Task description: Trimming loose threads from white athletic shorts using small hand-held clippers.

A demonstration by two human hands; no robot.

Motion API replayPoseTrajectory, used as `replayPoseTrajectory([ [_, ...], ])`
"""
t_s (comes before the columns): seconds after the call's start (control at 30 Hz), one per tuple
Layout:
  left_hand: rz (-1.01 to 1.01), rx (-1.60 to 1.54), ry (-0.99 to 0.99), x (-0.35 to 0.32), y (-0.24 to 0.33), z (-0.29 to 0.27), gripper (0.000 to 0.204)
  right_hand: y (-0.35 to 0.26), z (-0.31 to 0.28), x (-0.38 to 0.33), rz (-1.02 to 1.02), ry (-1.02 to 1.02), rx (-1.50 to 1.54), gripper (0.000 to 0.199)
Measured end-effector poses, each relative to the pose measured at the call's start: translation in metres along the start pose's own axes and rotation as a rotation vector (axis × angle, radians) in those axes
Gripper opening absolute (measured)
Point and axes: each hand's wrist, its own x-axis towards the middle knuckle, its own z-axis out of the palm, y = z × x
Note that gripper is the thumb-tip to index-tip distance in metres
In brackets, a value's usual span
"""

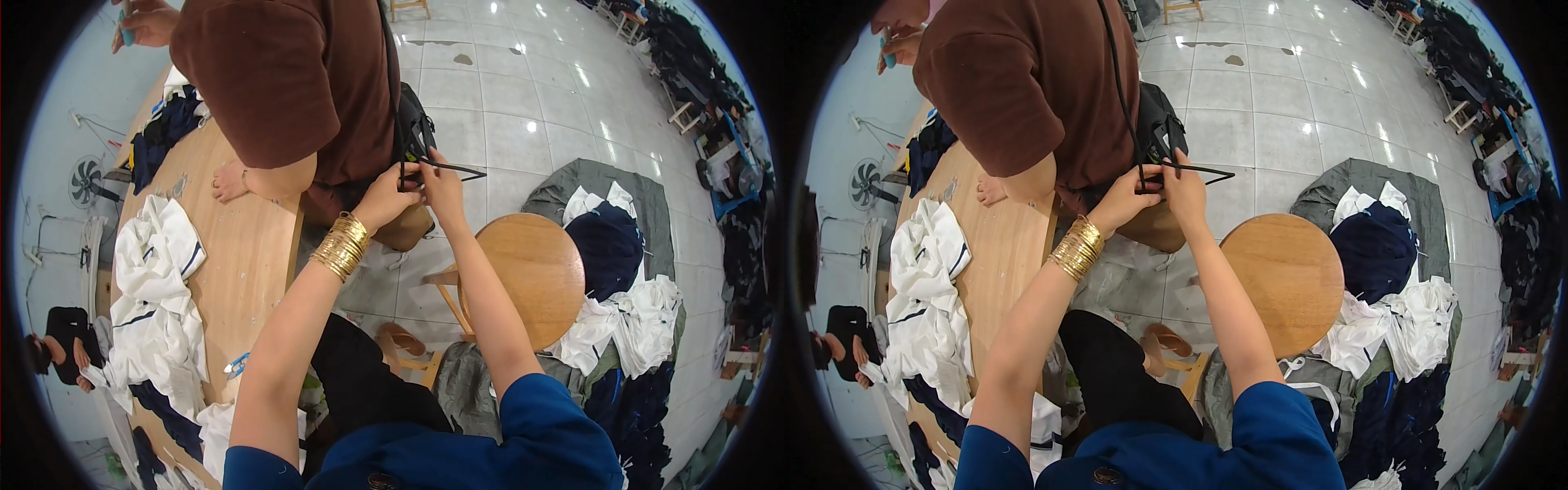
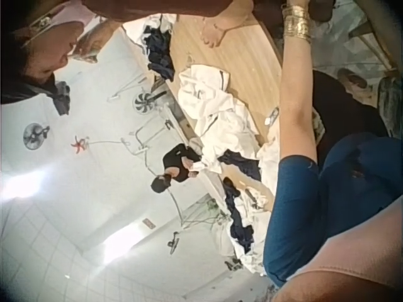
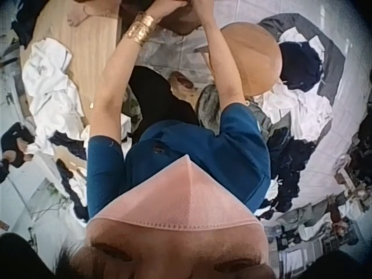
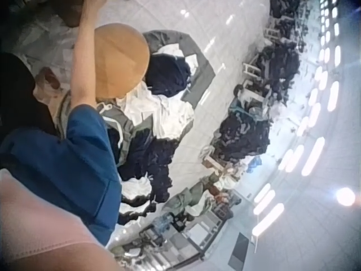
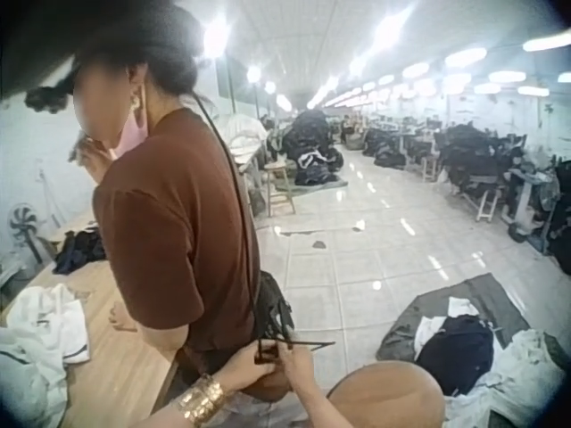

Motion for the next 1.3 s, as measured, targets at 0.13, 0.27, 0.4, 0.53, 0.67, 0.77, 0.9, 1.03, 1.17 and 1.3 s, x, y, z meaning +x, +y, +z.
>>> replayPoseTrajectory([
  [0.13,-0.001,-0.121,0.073,-0.004,-0.006,-0.005,0.046,-0.002,0.009,0.003,-0.141,-0.018,0.193,0.038],
  [0.27,-0.019,-0.051,0.092,-0.002,-0.002,0.000,0.048,0.018,0.018,0.015,-0.248,0.101,0.161,0.036],
  [0.4,0.016,-0.046,0.115,-0.002,-0.007,0.001,0.047,0.025,0.020,0.036,-0.367,-0.022,-0.006,0.038],
  [0.53,-0.001,-0.025,0.089,-0.002,-0.005,0.002,0.047,0.026,0.013,0.033,-0.309,-0.115,-0.007,0.037],
  [0.67,0.050,-0.007,0.128,-0.012,-0.012,0.001,0.034,0.026,-0.011,0.003,-0.251,-0.311,-0.132,0.037],
  [0.77,0.221,0.272,0.152,-0.032,-0.016,-0.011,0.021,-0.030,-0.072,0.002,-0.049,-1.165,-0.338,0.036],
  [0.9,0.018,0.061,0.244,-0.053,-0.002,-0.007,0.014,-0.062,-0.080,0.061,-0.192,-0.391,-0.091,0.028],
  [1.03,-0.111,0.020,0.307,-0.050,0.003,0.003,0.015,0.022,-0.001,0.126,-0.478,-0.149,-0.288,0.043],
  [1.17,0.037,0.161,0.312,-0.051,-0.013,-0.001,0.019,0.005,0.007,0.124,-0.324,-0.308,-0.465,0.021],
  [1.3,0.001,0.129,0.335,-0.059,-0.007,-0.008,0.024,-0.022,-0.023,0.082,-0.483,-0.385,-0.515,0.016],
])
